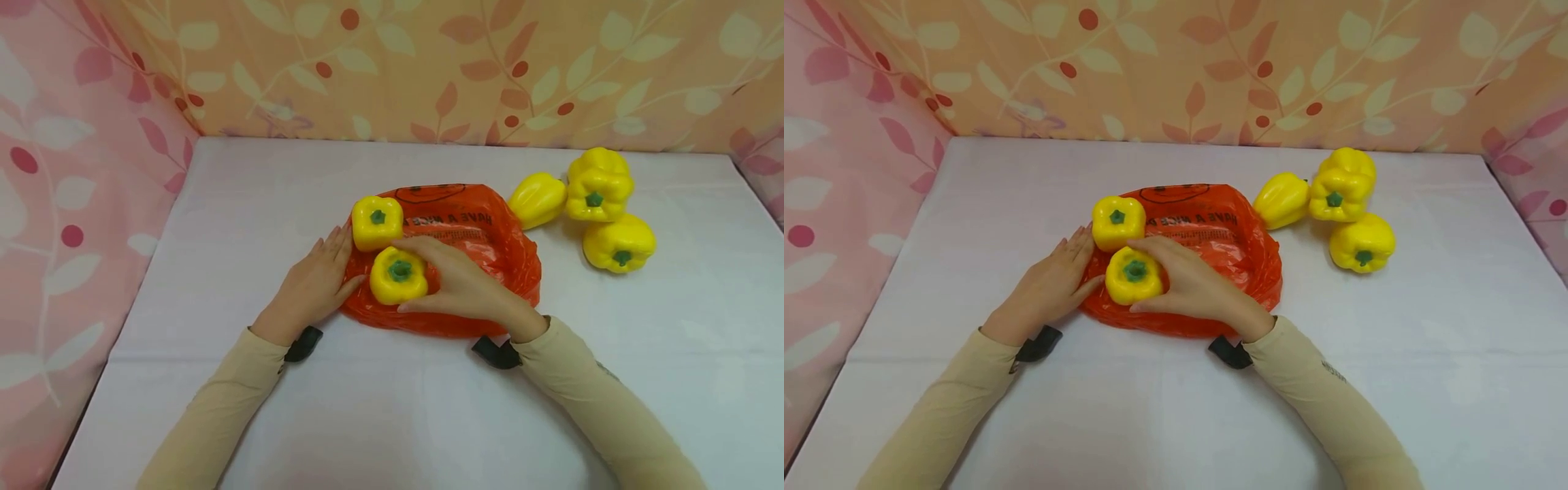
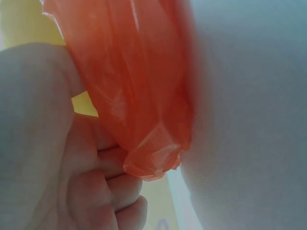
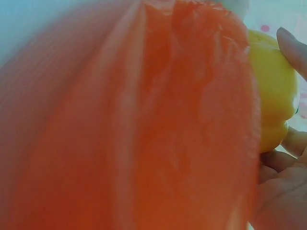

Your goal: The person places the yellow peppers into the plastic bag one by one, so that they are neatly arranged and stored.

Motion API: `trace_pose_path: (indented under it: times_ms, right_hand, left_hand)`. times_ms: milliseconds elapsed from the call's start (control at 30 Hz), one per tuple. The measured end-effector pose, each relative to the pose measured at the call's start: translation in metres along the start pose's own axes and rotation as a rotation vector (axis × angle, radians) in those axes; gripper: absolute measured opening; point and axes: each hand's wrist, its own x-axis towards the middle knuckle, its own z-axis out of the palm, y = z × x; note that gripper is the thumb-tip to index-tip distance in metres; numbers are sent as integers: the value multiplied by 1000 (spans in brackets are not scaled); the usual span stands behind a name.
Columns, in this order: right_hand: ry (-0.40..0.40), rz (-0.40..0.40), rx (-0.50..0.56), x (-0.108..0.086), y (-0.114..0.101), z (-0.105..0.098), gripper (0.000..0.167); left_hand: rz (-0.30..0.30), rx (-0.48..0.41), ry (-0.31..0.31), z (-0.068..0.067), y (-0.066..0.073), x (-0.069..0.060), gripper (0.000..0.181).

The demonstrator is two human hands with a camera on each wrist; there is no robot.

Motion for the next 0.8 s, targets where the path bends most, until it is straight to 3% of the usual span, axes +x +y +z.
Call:
trace_pose_path:
  times_ms: [433, 800]
  right_hand:
    - [-48, 37, 20, 5, 7, 6, 85]
    - [11, 25, 15, 4, 10, 1, 80]
  left_hand:
    - [-4, 2, -16, -1, 0, 3, 76]
    - [-25, -23, -31, -2, 0, 0, 77]
